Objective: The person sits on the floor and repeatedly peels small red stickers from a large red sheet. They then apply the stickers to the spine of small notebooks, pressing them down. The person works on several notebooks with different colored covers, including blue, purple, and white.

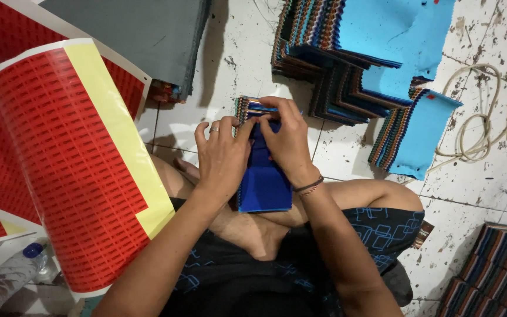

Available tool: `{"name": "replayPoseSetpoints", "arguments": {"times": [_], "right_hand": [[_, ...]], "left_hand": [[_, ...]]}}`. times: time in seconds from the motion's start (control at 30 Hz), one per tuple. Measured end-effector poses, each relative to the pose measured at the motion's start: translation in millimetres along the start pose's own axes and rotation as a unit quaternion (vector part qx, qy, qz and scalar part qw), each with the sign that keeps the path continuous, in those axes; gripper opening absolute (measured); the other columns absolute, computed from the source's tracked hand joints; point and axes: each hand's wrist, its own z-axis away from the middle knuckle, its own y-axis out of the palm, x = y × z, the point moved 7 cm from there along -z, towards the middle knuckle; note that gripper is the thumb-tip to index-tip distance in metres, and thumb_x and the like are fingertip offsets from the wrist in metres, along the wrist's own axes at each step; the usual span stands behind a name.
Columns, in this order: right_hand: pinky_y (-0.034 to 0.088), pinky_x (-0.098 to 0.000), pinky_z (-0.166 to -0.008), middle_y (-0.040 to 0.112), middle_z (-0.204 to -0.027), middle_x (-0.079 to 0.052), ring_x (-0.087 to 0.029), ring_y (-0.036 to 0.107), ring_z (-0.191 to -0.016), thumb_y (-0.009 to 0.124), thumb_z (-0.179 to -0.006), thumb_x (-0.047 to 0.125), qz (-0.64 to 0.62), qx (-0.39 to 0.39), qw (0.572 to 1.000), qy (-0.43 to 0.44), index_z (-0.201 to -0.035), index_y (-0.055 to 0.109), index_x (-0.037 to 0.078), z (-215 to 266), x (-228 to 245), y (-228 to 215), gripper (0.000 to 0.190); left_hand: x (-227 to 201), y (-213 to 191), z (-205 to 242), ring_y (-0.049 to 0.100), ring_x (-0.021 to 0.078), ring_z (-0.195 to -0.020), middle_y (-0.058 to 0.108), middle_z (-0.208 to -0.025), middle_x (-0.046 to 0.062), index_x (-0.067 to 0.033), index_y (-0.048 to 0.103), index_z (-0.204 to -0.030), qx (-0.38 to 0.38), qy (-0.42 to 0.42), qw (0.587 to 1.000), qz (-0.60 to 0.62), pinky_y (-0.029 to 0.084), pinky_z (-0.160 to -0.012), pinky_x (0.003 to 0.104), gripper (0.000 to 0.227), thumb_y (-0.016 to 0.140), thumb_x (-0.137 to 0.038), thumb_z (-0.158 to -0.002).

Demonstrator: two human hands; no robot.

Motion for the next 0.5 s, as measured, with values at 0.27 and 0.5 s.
{"name": "replayPoseSetpoints", "arguments": {"times": [0.27, 0.5], "right_hand": [[0.061, -0.0395, -0.085, 0.07, -0.11, -0.008, -0.03, 0.072, -0.1, 0.079, -0.08, -0.009, -0.004, -0.026, 0.999, -0.028, -0.119, 0.068, 0.009, 10.1, 6.1, -4.6, 0.044], [0.062, -0.0345, -0.082, 0.071, -0.114, -0.009, -0.026, 0.076, -0.093, 0.08, -0.082, -0.009, -0.093, -0.036, 0.995, 0.018, -0.117, 0.069, 0.008, 27.9, 8.9, -24.9, 0.041]], "left_hand": [[12.2, 5.2, -1.4, 0.061, 0.0273, -0.102, 0.056, -0.108, 0.006, -0.0146, 0.069, -0.119, 0.015, -0.06, 0.997, 0.056, 0.031, -0.103, 0.052, 0.03, 0.074, -0.027, -0.093], [17.5, 10.7, -2.3, 0.056, 0.0245, -0.111, 0.052, -0.107, -0.001, -0.0205, 0.069, -0.103, 0.005, -0.059, 0.993, 0.104, 0.029, -0.104, 0.053, 0.019, 0.08, -0.023, -0.087]]}}
